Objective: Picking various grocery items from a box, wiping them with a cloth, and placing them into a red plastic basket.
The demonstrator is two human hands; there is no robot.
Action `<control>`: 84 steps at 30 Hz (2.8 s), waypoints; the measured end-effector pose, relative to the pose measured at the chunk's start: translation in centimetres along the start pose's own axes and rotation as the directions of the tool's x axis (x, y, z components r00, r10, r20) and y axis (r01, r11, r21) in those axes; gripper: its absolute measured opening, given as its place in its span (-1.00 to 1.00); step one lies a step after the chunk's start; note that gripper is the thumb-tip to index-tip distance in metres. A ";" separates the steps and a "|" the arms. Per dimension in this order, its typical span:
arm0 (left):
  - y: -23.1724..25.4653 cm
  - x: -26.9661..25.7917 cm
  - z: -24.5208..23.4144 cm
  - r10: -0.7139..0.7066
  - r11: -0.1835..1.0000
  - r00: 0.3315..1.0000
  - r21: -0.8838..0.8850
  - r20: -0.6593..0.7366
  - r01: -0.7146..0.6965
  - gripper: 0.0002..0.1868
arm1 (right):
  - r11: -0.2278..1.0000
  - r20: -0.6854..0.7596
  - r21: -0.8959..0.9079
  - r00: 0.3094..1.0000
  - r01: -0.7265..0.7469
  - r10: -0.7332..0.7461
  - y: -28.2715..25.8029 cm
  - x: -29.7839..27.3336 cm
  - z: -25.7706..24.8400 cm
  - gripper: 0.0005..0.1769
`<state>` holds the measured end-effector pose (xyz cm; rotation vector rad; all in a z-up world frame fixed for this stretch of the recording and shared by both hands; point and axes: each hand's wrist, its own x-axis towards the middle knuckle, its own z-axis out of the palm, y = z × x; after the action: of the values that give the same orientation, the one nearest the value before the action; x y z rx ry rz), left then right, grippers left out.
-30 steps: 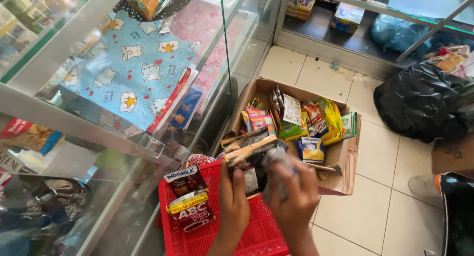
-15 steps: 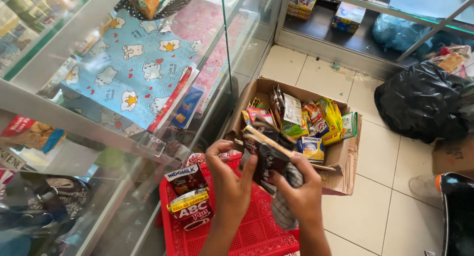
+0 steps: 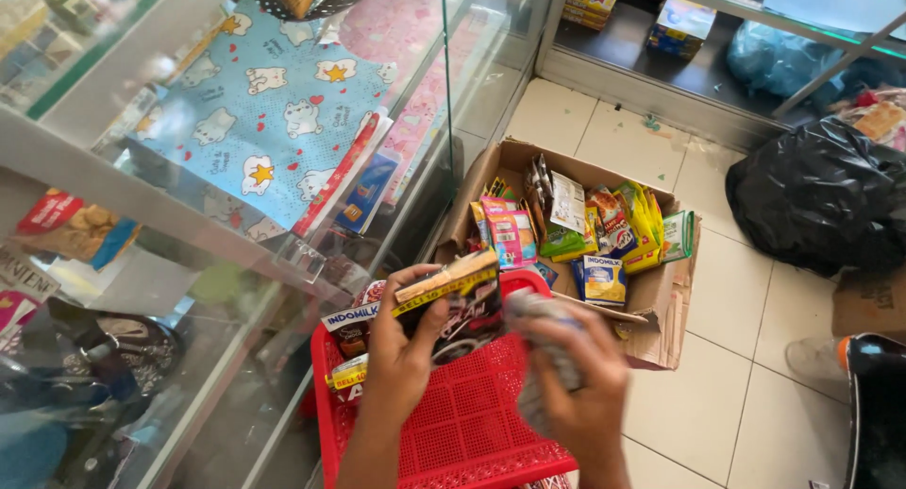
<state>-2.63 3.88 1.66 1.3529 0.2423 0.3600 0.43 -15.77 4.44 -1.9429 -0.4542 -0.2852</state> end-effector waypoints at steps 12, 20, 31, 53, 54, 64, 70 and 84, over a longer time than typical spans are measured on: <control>3.7 -6.9 -6.4 -0.148 0.977 0.952 0.190 0.267 0.098 -0.62 | 0.991 0.672 -0.091 0.729 -0.095 0.132 -0.7 -1.1 2.8 -0.49; -0.2 -9.9 -10.0 0.026 0.803 0.991 0.587 0.131 -0.098 -0.64 | 0.934 0.698 -0.354 0.653 -0.041 0.293 0.0 -4.8 8.3 -0.45; -3.1 -10.8 -12.1 0.273 0.599 0.956 0.757 0.111 -0.259 -0.59 | 0.840 0.640 -0.530 0.703 0.111 0.310 -0.5 -7.1 11.4 -0.43; -1.9 -11.2 -8.9 0.416 0.291 0.852 0.841 0.318 -0.456 -0.58 | 0.795 0.631 -0.606 0.623 0.025 0.462 -2.8 -3.6 3.0 -0.21; -2.6 -11.3 -9.2 0.447 0.290 0.845 0.846 0.295 -0.448 -0.60 | 0.794 0.666 -0.605 0.584 0.059 0.464 -2.7 -3.6 3.4 -0.15; -4.2 -12.1 -12.3 0.413 0.425 0.880 0.804 0.237 -0.416 0.09 | 0.862 0.728 -0.497 0.588 0.100 0.352 -0.7 -7.7 10.0 -0.48; -5.0 -9.8 -11.8 0.358 0.567 0.918 0.742 0.170 -0.358 -0.08 | 0.840 0.685 -0.530 0.641 0.112 0.347 0.0 -7.3 11.1 -0.47; -2.4 -7.2 -10.2 0.294 0.596 0.955 0.772 0.046 -0.220 -0.20 | 0.800 0.670 -0.596 0.593 0.072 0.446 -0.8 -4.4 10.3 -0.42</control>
<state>-12.77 9.93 -3.07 2.2578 0.2874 0.6017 -3.92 -6.88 -0.81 -2.6552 -0.7738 0.7472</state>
